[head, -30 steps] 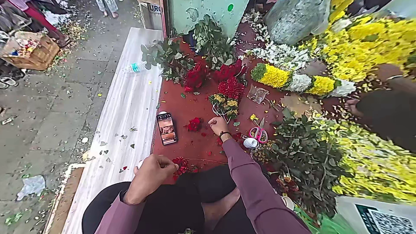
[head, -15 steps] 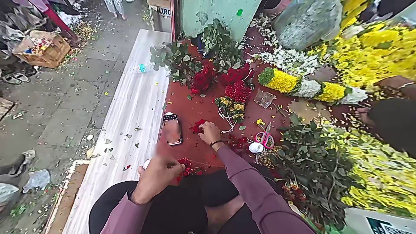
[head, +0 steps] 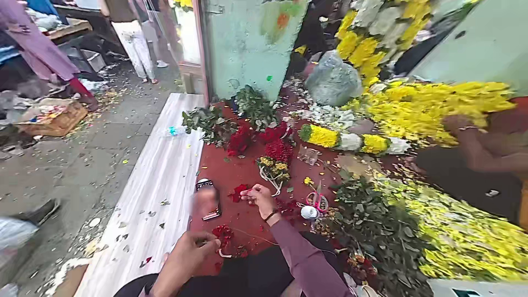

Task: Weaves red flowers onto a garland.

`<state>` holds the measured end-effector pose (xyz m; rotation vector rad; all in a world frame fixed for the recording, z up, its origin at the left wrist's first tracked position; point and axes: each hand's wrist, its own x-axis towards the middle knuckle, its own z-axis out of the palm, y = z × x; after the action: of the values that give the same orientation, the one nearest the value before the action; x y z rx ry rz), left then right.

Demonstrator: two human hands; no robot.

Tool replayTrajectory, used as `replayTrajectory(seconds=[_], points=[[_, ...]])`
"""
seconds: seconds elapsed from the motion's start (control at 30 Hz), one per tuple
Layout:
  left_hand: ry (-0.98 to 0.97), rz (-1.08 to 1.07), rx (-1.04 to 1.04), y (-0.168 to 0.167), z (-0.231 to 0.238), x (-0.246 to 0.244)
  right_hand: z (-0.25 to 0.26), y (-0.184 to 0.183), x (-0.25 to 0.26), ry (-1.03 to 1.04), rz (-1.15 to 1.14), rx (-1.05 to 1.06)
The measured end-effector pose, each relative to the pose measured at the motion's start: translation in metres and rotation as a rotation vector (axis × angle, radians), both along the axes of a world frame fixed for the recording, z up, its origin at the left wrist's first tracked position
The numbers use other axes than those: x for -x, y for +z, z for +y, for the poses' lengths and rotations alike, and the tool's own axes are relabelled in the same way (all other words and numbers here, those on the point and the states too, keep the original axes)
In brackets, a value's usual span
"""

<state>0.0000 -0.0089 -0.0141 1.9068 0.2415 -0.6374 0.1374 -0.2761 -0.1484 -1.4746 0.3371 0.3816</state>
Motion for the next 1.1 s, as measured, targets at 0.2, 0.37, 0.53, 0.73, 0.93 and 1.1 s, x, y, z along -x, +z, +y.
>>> replayTrajectory(seconds=[0.2,0.37,0.53,0.73,0.93,1.1], points=[[0.029,0.047,0.052,0.007,-0.001,-0.004,0.005,0.031,0.032,0.008,-0.002,-0.408],[0.061,0.062,0.110,0.010,-0.002,-0.005,0.010,0.068,0.047,0.080,-0.189,-0.303],[0.177,0.093,0.321,0.016,-0.009,-0.009,0.023,0.105,0.073,0.061,-0.335,-0.151],[0.373,0.048,0.487,0.014,-0.022,-0.009,0.031,0.122,0.091,0.209,-0.193,-0.385],[0.404,0.034,0.530,0.013,-0.026,-0.009,0.042,0.114,0.103,0.277,-0.081,-0.382],[0.380,0.031,0.553,0.014,-0.026,-0.008,0.047,0.118,0.106,0.217,-0.045,-0.313]])
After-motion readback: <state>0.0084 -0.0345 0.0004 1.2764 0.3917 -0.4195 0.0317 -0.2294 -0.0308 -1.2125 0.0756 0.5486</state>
